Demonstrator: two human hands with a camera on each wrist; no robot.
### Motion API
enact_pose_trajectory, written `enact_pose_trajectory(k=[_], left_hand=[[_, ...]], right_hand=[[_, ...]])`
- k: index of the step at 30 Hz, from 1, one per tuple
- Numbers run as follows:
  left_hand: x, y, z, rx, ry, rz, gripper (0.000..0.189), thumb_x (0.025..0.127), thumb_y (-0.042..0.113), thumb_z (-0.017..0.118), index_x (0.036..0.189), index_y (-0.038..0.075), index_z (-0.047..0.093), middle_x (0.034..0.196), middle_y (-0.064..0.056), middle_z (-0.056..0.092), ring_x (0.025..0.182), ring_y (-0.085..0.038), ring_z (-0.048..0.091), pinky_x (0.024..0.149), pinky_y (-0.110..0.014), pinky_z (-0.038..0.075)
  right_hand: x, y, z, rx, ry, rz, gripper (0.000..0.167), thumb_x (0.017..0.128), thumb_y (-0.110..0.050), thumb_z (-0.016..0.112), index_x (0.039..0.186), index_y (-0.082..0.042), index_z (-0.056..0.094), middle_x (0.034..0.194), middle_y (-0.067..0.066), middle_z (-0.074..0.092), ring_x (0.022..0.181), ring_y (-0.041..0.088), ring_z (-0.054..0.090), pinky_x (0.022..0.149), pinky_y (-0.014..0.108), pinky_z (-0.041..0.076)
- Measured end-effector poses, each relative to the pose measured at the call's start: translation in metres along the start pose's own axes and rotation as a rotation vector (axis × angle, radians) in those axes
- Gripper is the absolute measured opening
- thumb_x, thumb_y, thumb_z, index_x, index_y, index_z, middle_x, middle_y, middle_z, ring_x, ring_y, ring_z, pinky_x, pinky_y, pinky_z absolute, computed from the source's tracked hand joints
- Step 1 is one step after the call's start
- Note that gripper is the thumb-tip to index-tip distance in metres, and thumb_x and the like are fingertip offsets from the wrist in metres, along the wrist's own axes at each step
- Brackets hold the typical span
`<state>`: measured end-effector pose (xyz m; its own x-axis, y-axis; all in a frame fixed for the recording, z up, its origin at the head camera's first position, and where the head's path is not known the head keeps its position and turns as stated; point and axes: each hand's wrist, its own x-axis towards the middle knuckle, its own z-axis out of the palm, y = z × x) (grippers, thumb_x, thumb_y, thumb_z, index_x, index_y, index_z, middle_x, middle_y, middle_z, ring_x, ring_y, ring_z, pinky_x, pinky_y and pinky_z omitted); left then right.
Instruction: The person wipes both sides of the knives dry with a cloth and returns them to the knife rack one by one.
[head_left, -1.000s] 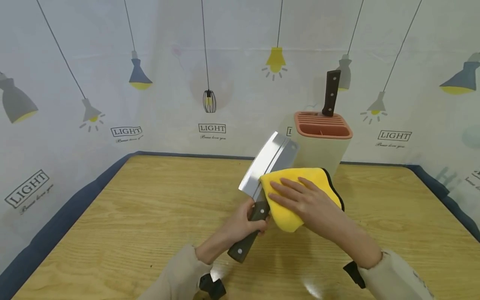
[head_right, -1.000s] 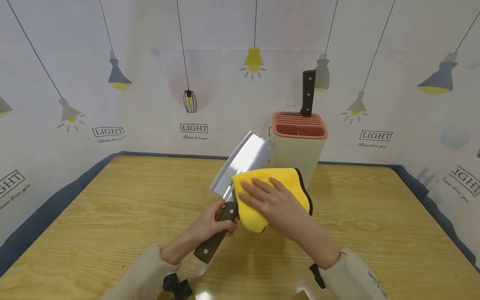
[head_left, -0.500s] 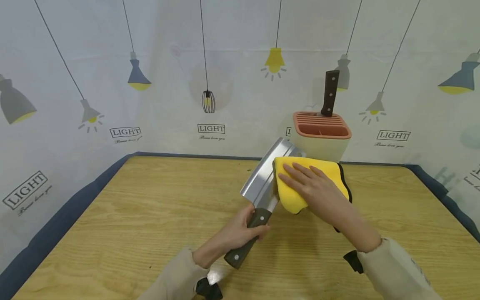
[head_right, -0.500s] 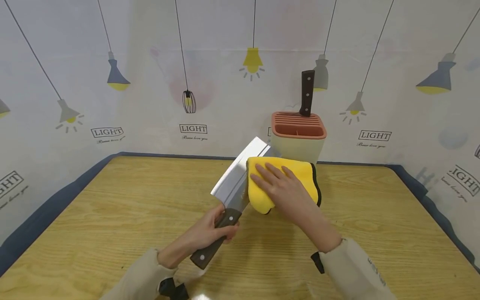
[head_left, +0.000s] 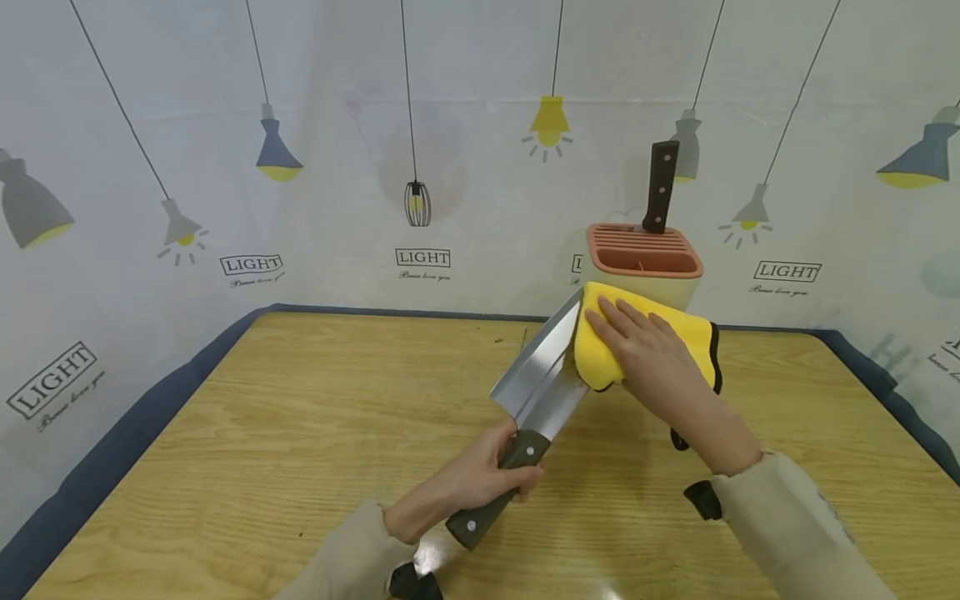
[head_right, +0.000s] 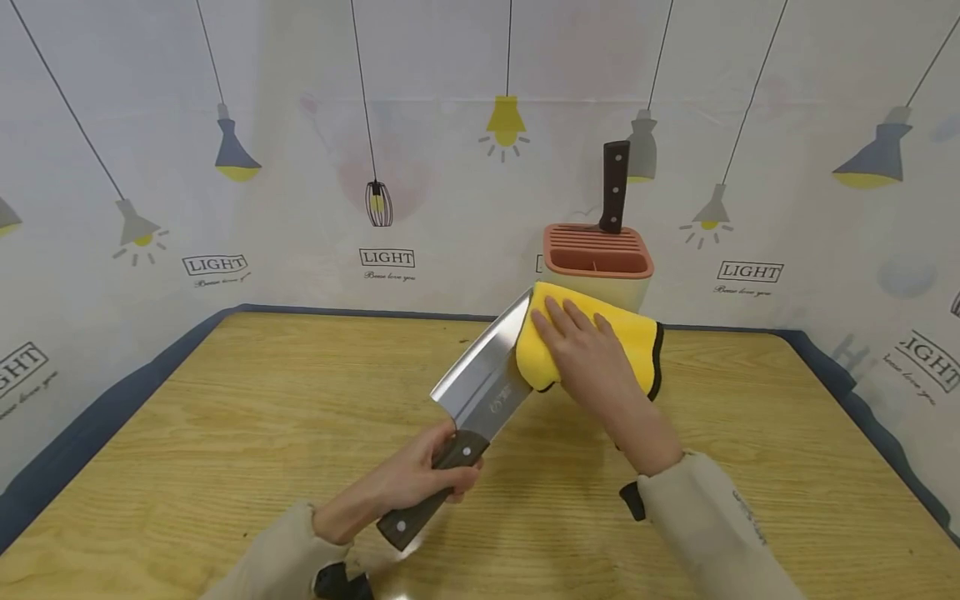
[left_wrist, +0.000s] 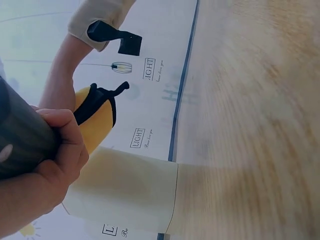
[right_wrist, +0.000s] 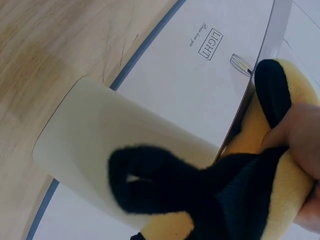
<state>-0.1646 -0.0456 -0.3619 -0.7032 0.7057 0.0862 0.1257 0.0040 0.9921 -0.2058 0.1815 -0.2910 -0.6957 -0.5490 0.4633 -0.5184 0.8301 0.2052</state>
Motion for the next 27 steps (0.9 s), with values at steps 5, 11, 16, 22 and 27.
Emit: enact_pose_trajectory(k=[5, 11, 16, 22, 27], left_hand=[[0.000, 0.001, 0.001, -0.010, 0.006, 0.000, 0.034, 0.086, -0.005, 0.050, 0.116, -0.007, 0.035, 0.072, -0.003, 0.048, 0.059, -0.008, 0.046, 0.053, -0.019, 0.041], [0.002, 0.000, 0.002, 0.012, -0.002, 0.006, 0.031, 0.085, -0.005, 0.050, 0.113, -0.007, 0.037, 0.070, -0.002, 0.048, 0.058, -0.007, 0.046, 0.053, -0.019, 0.041], [0.002, 0.000, 0.001, 0.032, -0.004, 0.006, 0.026, 0.086, -0.003, 0.050, 0.108, -0.007, 0.038, 0.069, -0.002, 0.049, 0.057, -0.006, 0.045, 0.052, -0.019, 0.040], [0.004, 0.002, 0.001, 0.031, -0.007, -0.004, 0.029, 0.086, -0.003, 0.050, 0.112, -0.005, 0.038, 0.070, -0.002, 0.048, 0.057, -0.007, 0.045, 0.052, -0.020, 0.040], [0.004, 0.003, 0.001, 0.019, -0.002, 0.008, 0.032, 0.085, -0.003, 0.051, 0.114, -0.002, 0.038, 0.072, -0.003, 0.048, 0.057, -0.008, 0.046, 0.052, -0.020, 0.041]], right_hand=[[0.001, -0.006, 0.000, -0.027, 0.007, -0.013, 0.066, 0.066, 0.008, 0.072, 0.126, -0.001, 0.047, 0.132, 0.020, 0.042, 0.118, 0.036, 0.042, 0.088, 0.055, 0.039], [0.001, -0.021, 0.002, -0.072, 0.031, -0.096, 0.071, 0.061, 0.008, 0.076, 0.126, -0.003, 0.048, 0.132, 0.018, 0.042, 0.119, 0.033, 0.042, 0.089, 0.053, 0.039], [0.001, -0.036, 0.005, -0.083, 0.070, -0.169, 0.067, 0.064, 0.007, 0.074, 0.125, -0.004, 0.049, 0.131, 0.016, 0.044, 0.120, 0.031, 0.042, 0.090, 0.050, 0.039], [0.001, -0.050, 0.005, -0.071, 0.095, -0.270, 0.069, 0.063, 0.001, 0.076, 0.127, -0.006, 0.048, 0.132, 0.013, 0.044, 0.123, 0.029, 0.039, 0.093, 0.049, 0.037], [0.001, -0.052, 0.003, -0.056, 0.150, -0.338, 0.070, 0.062, 0.004, 0.075, 0.126, -0.009, 0.050, 0.131, 0.012, 0.045, 0.122, 0.029, 0.039, 0.095, 0.049, 0.035]])
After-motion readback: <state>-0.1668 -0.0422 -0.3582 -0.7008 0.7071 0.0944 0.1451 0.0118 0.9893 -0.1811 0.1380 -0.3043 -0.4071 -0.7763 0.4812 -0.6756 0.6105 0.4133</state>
